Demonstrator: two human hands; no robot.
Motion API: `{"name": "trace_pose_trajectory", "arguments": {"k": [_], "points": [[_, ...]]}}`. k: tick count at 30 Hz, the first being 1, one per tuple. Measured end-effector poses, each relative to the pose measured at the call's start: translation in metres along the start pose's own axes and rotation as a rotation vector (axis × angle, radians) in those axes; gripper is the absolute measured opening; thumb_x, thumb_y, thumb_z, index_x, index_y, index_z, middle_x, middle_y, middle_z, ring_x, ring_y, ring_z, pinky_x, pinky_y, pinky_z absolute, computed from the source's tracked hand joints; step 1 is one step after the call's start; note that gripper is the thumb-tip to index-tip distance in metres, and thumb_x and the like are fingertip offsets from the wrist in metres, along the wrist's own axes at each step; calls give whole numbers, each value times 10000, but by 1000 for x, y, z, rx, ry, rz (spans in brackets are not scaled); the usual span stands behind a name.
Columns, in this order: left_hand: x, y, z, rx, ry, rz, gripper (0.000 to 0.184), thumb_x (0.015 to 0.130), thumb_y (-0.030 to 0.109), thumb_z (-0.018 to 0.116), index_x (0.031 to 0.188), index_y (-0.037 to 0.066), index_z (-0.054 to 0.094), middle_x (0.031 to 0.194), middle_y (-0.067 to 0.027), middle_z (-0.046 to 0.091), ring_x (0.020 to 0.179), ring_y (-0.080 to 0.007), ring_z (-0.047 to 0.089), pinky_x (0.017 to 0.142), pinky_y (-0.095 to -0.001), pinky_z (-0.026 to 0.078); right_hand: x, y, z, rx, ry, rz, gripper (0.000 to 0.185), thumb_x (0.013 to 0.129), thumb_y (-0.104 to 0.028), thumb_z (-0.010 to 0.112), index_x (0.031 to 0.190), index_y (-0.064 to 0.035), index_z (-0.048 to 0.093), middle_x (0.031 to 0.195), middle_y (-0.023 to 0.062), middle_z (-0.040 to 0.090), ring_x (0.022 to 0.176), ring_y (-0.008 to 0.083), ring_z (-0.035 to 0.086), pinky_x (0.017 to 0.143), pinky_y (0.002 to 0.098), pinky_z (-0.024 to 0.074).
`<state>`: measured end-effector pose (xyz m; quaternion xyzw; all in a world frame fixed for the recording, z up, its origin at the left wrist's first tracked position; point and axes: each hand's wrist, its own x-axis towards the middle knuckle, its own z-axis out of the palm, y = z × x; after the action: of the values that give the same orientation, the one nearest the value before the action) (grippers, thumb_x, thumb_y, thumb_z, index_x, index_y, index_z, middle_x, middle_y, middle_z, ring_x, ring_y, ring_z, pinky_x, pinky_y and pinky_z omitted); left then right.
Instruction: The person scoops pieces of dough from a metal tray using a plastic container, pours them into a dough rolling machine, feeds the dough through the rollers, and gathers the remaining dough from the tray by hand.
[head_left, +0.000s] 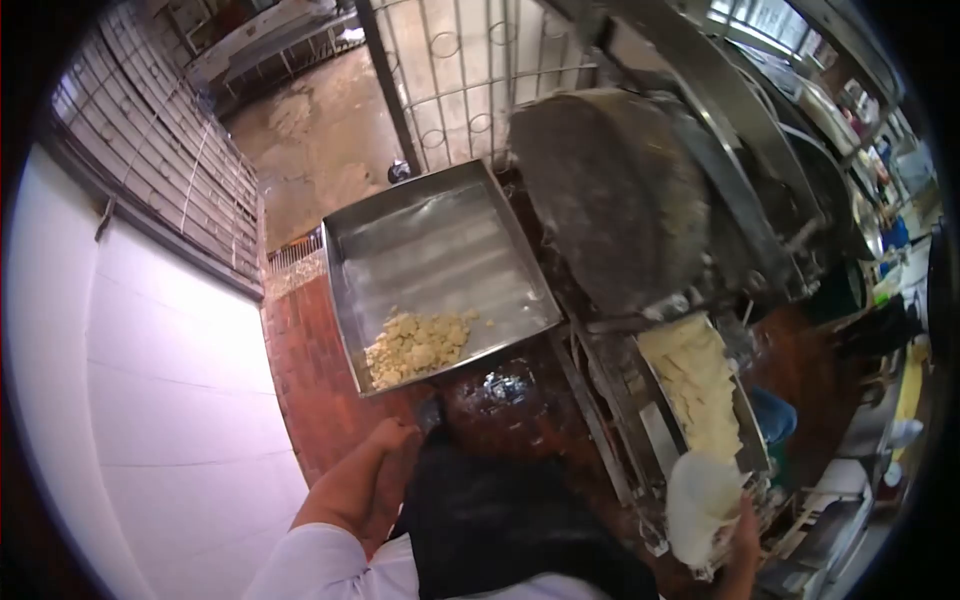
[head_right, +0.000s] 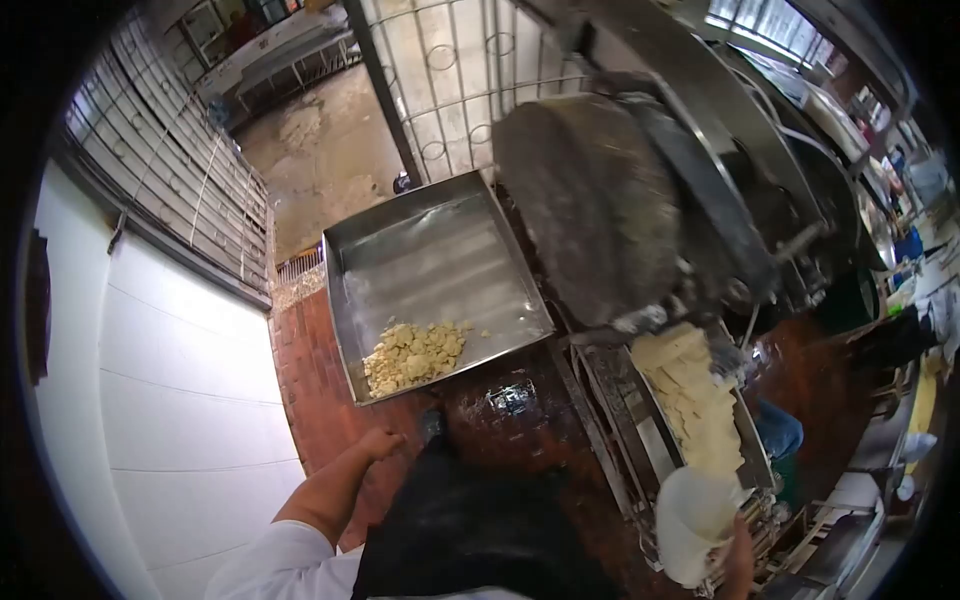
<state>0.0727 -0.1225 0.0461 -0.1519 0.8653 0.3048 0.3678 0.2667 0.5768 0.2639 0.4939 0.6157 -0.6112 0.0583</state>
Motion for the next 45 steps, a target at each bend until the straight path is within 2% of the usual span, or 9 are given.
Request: {"name": "trace_pose_trajectory", "arguments": {"k": [6,13,19,23,25,30,40,42,45], "points": [[44,-48,-82,-189,2,-129,556,827,514,588,991,-8,687,986,-228,672,965,-364,641,853,-427,489,-3,-16,248,217,-435,167,369,926,-429,513,1017,-72,535,687,45,512,546,192,508,542,329,449],[142,-78,-108,-633,97,2,608,874,526,531,1073,-39,638,1026,-221,657,997,-287,619,872,-380,445,5,-129,556,-914,-522,-700,509,846,-519,618,688,-35,611,635,86,596,584,204,565,567,362,449],[175,-65,-56,-1008,245,-56,542,940,462,468,1223,11,567,1218,-267,559,1155,-349,516,957,-408,386,91,-147,709,-1853,-577,-1125,539,742,-598,641,874,-79,705,846,117,677,820,302,648,698,439,481],[207,-95,-7,-924,384,-82,603,915,484,499,1288,11,499,1309,-289,475,1229,-404,443,1010,-443,349,142,-141,752,-2297,-679,-1265,498,751,-577,641,880,-102,714,868,97,688,833,239,656,717,421,463],[227,-109,12,-1177,323,-289,657,876,520,538,1293,15,489,1352,-308,418,1266,-441,385,1054,-460,310,153,-123,756,-2307,-778,-1239,494,763,-578,629,849,-99,718,812,97,683,789,237,659,733,427,455],[210,-47,-6,-672,451,-552,894,766,638,598,1395,36,394,1513,-218,162,1375,-383,233,1119,-433,217,117,-86,761,-2051,-1056,-1142,535,768,-621,592,755,-100,715,712,96,669,697,259,660,679,404,486],[231,55,31,-850,298,-385,680,849,500,573,1332,39,446,1297,-239,478,1144,-413,507,991,-450,404,112,-37,770,-1903,-1113,-953,575,754,-641,586,757,-80,709,768,122,681,761,290,667,689,424,512],[205,93,-17,-1729,-41,-423,593,864,449,593,1269,30,487,1296,-161,497,1169,-353,497,873,-501,465,127,-37,757,-1798,-1081,-854,575,734,-642,607,740,-75,699,723,125,665,726,306,658,664,414,509],[200,102,-76,-1100,-434,-433,491,844,390,579,1217,69,567,1347,-201,462,1158,-367,515,905,-455,469,144,-40,736,-1691,-1021,-739,594,712,-655,633,716,-62,678,672,125,636,689,320,640,635,410,496]]}}
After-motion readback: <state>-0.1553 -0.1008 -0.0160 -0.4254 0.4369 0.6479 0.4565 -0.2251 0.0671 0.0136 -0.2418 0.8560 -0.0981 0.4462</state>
